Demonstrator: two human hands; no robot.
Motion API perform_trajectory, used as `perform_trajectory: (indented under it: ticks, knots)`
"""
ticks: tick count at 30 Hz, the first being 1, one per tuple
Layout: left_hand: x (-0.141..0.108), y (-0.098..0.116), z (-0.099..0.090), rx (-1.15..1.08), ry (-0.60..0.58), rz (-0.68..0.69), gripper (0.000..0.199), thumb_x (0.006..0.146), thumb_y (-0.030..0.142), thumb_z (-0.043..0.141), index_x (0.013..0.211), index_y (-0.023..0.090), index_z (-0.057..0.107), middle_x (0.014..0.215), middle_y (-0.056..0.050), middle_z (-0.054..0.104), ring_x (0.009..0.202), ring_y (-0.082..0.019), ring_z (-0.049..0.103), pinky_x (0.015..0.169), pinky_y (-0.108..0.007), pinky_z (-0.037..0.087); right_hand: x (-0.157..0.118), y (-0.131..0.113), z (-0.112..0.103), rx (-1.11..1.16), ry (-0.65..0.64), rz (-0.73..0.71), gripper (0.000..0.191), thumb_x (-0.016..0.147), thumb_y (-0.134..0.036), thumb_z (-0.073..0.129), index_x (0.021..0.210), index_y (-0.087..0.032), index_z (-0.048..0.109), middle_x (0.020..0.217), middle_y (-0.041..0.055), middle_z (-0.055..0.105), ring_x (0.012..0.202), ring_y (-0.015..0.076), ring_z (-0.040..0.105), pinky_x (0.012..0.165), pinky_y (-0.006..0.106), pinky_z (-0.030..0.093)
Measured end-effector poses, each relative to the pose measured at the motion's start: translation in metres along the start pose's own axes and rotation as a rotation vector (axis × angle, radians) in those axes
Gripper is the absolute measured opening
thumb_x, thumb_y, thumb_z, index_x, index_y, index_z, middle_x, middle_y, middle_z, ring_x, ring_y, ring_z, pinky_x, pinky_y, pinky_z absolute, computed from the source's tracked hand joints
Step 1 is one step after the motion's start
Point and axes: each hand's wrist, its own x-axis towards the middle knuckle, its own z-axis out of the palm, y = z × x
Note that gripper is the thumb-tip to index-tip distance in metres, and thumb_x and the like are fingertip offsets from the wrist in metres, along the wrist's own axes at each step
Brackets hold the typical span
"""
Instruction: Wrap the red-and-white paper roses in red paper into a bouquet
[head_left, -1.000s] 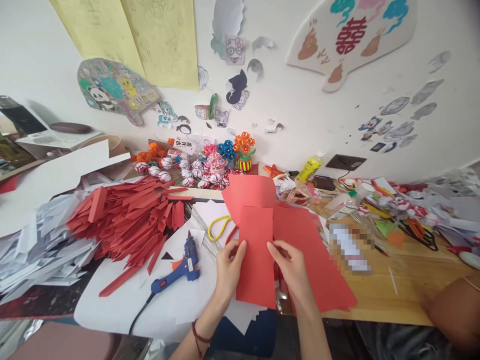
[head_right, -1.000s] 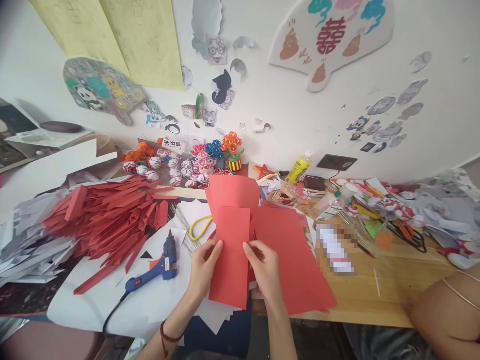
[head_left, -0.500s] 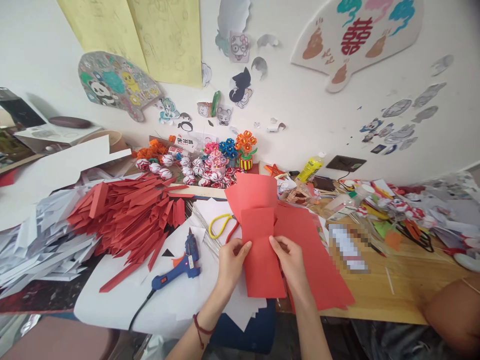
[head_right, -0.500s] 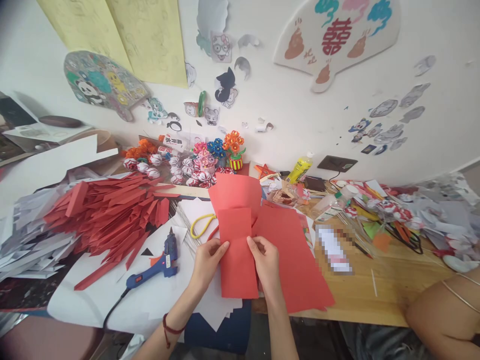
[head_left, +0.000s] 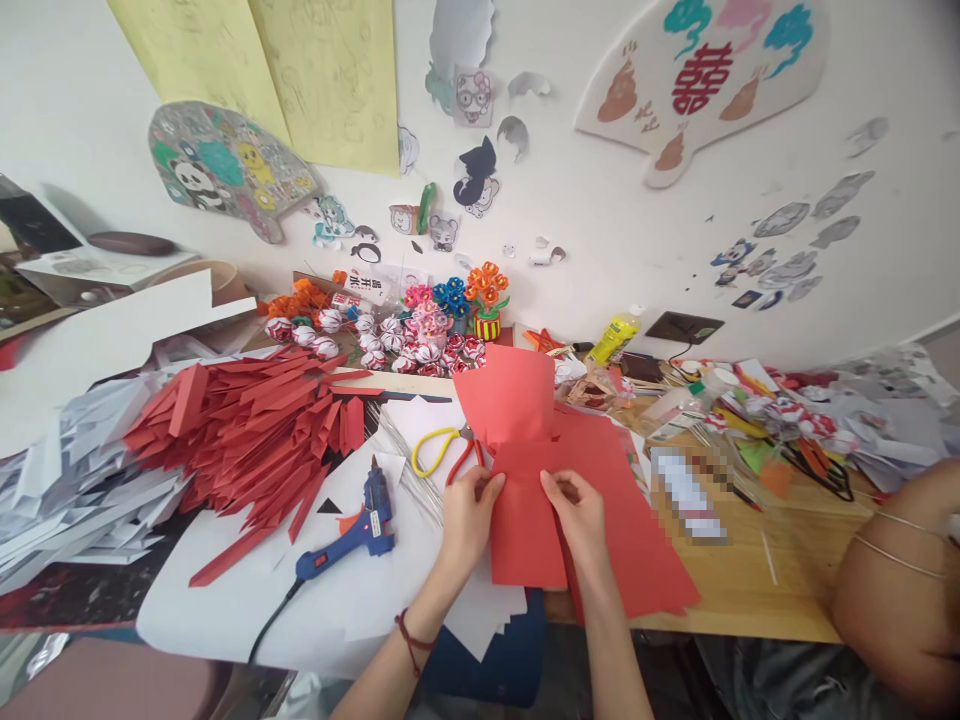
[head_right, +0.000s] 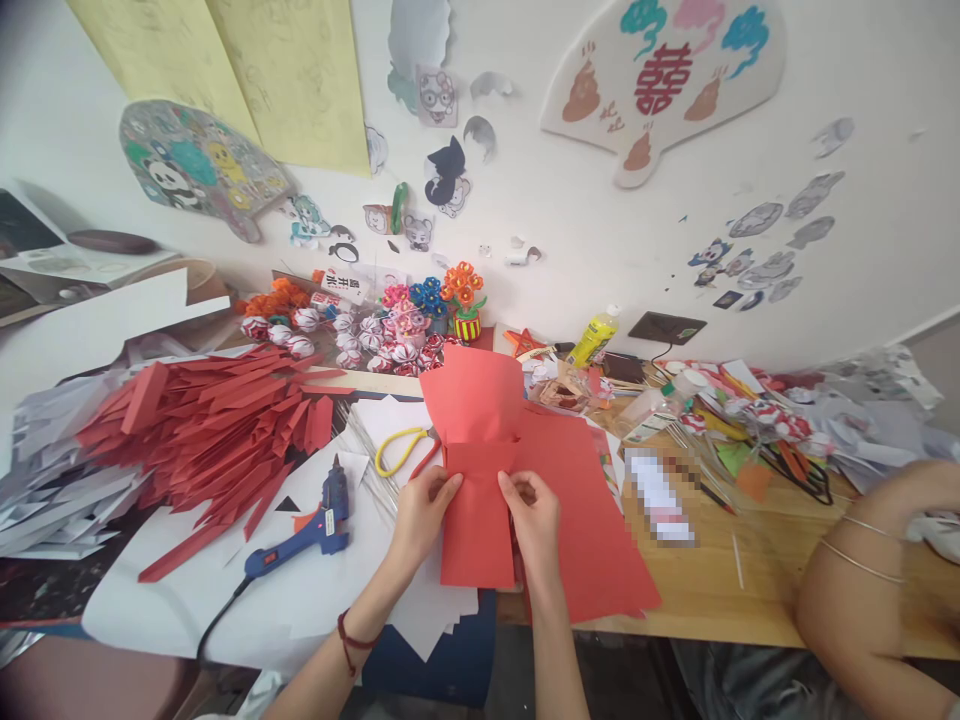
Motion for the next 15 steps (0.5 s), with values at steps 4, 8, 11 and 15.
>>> perform_trajectory:
  ticks: [4, 8, 11, 15]
  knots:
    - [-0.002, 0.001, 0.002, -0.021, -0.007, 0.027, 0.031, 0.088, 0.042, 0.056, 0.072, 0.016, 0.062, 0.070, -0.003, 0.067, 0.065, -0.016, 0.057, 0.061, -0.025, 0.038, -0.009, -0.008, 0.001, -0.187, 0.206, -0.123, 0.037, 0.076, -0.055, 0.072, 0.073, -0.019, 0.065, 0.065, 0.0014, 0.064, 0.060, 0.0167, 0.057, 0.061, 0.029, 0.045]
    - [-0.004, 0.004, 0.003, -0.044, -0.016, 0.047, 0.034, 0.089, 0.043, 0.055, 0.070, 0.016, 0.060, 0.066, -0.001, 0.063, 0.062, -0.015, 0.055, 0.058, -0.024, 0.037, -0.021, -0.022, -0.005, -0.472, 0.126, -0.339, 0.029, 0.089, -0.047, 0.060, 0.090, -0.022, 0.073, 0.084, 0.0057, 0.071, 0.072, 0.0201, 0.063, 0.072, 0.033, 0.048]
    - [-0.007, 0.007, 0.003, -0.057, 0.000, 0.060, 0.028, 0.089, 0.042, 0.057, 0.081, 0.017, 0.064, 0.074, -0.002, 0.067, 0.065, -0.015, 0.057, 0.061, -0.025, 0.040, -0.028, -0.030, -0.009, -0.635, 0.098, -0.425, 0.029, 0.092, -0.045, 0.056, 0.104, -0.024, 0.072, 0.102, 0.0089, 0.071, 0.096, 0.0266, 0.064, 0.084, 0.038, 0.046]
    - [-0.010, 0.015, 0.003, -0.069, 0.068, 0.128, 0.028, 0.092, 0.043, 0.054, 0.087, 0.018, 0.064, 0.079, -0.002, 0.067, 0.067, -0.015, 0.056, 0.064, -0.025, 0.039, -0.028, -0.035, -0.006, -0.500, 0.115, -0.283, 0.043, 0.087, -0.051, 0.062, 0.119, -0.023, 0.063, 0.102, 0.0095, 0.071, 0.087, 0.0245, 0.065, 0.080, 0.038, 0.049]
